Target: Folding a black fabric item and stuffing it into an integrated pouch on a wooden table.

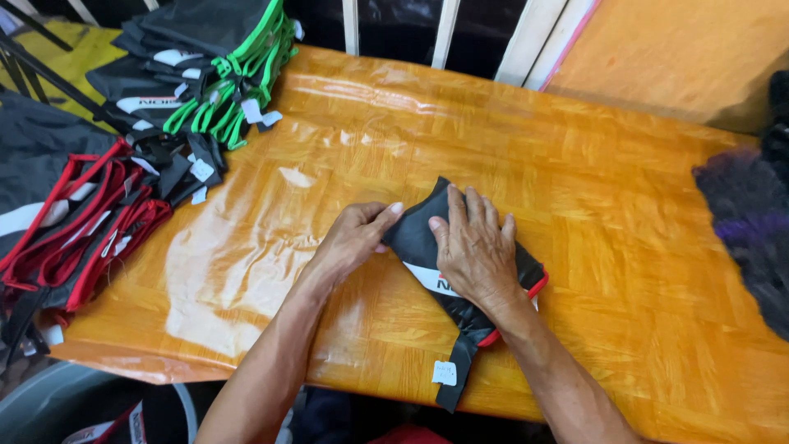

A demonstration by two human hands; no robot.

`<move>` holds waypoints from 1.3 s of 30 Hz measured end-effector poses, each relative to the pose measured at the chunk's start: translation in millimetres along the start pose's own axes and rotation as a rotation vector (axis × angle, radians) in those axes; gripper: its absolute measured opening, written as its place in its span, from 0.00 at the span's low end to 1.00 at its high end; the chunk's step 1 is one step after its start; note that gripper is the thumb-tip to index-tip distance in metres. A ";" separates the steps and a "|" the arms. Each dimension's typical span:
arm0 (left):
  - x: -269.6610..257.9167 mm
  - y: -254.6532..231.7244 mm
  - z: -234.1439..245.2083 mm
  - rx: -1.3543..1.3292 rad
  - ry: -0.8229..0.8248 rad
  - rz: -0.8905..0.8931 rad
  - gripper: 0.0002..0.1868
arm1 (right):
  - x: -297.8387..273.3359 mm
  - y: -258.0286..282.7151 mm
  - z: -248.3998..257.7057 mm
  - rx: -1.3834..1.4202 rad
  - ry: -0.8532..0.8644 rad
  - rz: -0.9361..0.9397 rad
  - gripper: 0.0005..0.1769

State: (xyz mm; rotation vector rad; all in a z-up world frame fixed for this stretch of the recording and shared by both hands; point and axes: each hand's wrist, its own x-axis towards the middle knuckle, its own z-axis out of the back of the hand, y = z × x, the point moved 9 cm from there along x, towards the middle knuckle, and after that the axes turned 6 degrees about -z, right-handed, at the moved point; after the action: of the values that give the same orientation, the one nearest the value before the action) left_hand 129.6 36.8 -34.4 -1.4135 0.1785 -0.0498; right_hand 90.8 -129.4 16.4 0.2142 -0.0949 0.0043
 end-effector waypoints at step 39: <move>-10.1 8.2 -42.4 -0.825 -0.219 0.157 0.17 | 35.5 -45.0 1.1 1.235 0.271 -0.264 0.16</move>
State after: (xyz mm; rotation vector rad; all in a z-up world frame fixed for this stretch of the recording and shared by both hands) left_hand 112.6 -1.9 -47.7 -2.2055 0.1304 0.3440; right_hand 126.7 -173.8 11.2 1.4540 0.2237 -0.1747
